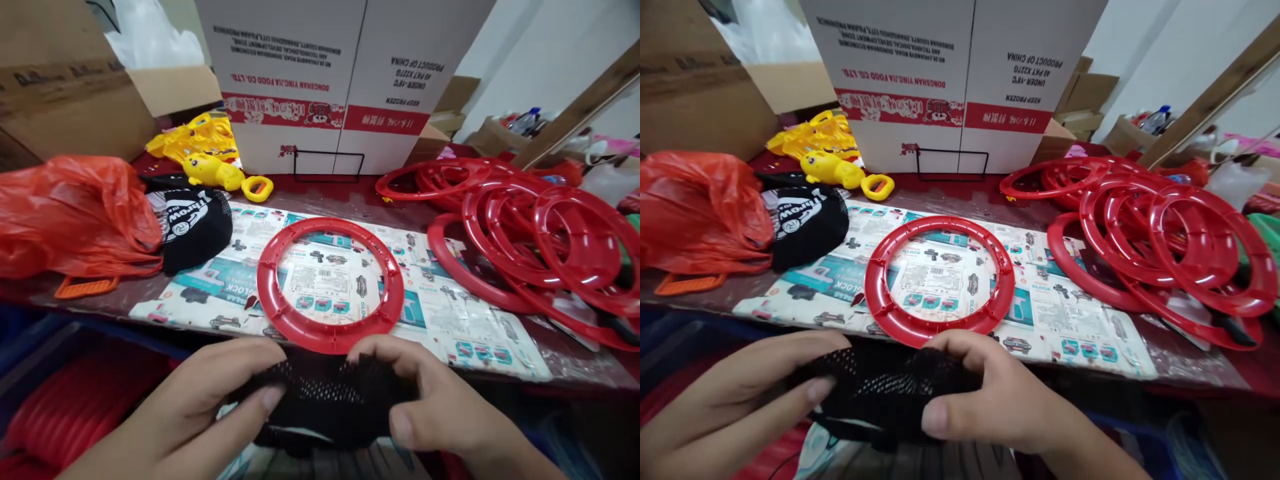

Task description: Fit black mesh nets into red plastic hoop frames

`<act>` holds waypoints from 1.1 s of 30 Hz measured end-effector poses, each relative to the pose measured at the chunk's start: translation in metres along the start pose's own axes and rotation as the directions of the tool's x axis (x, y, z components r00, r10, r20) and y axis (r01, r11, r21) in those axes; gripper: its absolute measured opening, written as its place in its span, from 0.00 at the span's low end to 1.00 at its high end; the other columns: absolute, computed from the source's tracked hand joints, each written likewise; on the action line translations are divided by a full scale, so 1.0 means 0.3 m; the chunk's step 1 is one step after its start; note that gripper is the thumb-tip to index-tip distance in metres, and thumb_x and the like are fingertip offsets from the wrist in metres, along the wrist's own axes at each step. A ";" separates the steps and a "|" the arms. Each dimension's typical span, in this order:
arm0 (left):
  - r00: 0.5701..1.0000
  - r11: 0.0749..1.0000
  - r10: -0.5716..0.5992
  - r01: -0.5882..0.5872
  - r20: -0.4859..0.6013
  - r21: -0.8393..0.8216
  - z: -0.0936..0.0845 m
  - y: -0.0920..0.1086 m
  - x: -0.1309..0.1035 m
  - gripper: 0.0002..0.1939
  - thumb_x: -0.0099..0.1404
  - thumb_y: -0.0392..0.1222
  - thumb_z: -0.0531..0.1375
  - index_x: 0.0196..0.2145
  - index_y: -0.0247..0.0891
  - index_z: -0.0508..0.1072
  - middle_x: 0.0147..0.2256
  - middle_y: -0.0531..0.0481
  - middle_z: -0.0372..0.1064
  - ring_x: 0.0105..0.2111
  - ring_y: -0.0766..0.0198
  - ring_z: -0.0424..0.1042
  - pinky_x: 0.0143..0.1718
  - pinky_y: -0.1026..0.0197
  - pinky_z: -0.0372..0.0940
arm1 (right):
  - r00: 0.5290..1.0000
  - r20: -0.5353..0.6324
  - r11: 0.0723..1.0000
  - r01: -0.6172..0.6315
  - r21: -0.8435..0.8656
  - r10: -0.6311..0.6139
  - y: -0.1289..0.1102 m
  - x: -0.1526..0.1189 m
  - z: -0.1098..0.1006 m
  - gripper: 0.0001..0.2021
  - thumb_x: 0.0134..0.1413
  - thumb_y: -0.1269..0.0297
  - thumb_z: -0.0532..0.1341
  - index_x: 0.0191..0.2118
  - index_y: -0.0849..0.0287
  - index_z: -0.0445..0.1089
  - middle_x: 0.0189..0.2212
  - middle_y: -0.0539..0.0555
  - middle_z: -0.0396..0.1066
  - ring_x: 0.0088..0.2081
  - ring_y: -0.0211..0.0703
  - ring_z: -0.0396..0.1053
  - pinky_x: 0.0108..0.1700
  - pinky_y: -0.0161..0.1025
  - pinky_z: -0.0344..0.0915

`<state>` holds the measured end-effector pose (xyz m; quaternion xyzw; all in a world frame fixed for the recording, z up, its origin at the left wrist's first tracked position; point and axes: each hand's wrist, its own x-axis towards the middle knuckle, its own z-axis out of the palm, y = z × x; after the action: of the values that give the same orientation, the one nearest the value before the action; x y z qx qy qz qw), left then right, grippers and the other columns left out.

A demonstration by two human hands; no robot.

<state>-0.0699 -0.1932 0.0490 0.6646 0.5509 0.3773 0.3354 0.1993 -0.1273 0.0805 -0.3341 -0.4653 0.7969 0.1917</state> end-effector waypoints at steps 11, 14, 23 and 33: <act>0.906 0.945 -0.194 0.275 0.376 -0.176 -0.012 -0.060 0.431 0.12 0.58 0.39 0.57 0.40 0.44 0.75 0.33 0.53 0.74 0.33 0.61 0.73 0.30 0.65 0.66 | 0.919 -0.220 0.824 0.163 -0.543 -0.327 -0.163 0.281 -0.137 0.08 0.49 0.69 0.62 0.35 0.54 0.77 0.35 0.50 0.75 0.38 0.39 0.70 0.42 0.38 0.66; 0.855 0.944 -0.198 0.298 0.480 -0.142 -0.003 -0.101 0.553 0.13 0.61 0.51 0.60 0.39 0.42 0.75 0.33 0.52 0.74 0.34 0.59 0.72 0.33 0.61 0.67 | 0.944 -0.254 0.852 0.052 -0.521 -0.212 -0.175 0.356 -0.185 0.06 0.50 0.61 0.64 0.31 0.57 0.75 0.30 0.50 0.73 0.33 0.38 0.68 0.37 0.37 0.65; 0.906 0.953 0.149 -0.239 0.395 0.189 0.009 -0.212 0.824 0.20 0.62 0.59 0.55 0.33 0.41 0.77 0.56 0.43 0.66 0.58 0.45 0.61 0.61 0.42 0.54 | 0.929 -0.279 0.705 -0.029 -0.709 -0.243 -0.192 0.474 -0.286 0.09 0.58 0.61 0.59 0.35 0.59 0.75 0.30 0.49 0.73 0.31 0.35 0.68 0.34 0.34 0.63; 0.903 0.913 0.185 -0.304 0.387 0.273 0.109 -0.295 0.841 0.24 0.66 0.58 0.50 0.38 0.39 0.79 0.51 0.38 0.70 0.54 0.44 0.66 0.58 0.41 0.60 | 0.868 -0.332 0.416 -0.166 -0.894 -0.369 -0.167 0.488 -0.322 0.08 0.61 0.65 0.60 0.38 0.60 0.76 0.37 0.55 0.77 0.37 0.42 0.71 0.40 0.37 0.61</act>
<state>-0.0565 0.0694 -0.0098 0.8323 0.4472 0.1948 0.2632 0.1649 0.0470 0.0391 -0.5404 -0.7750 0.2956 0.1411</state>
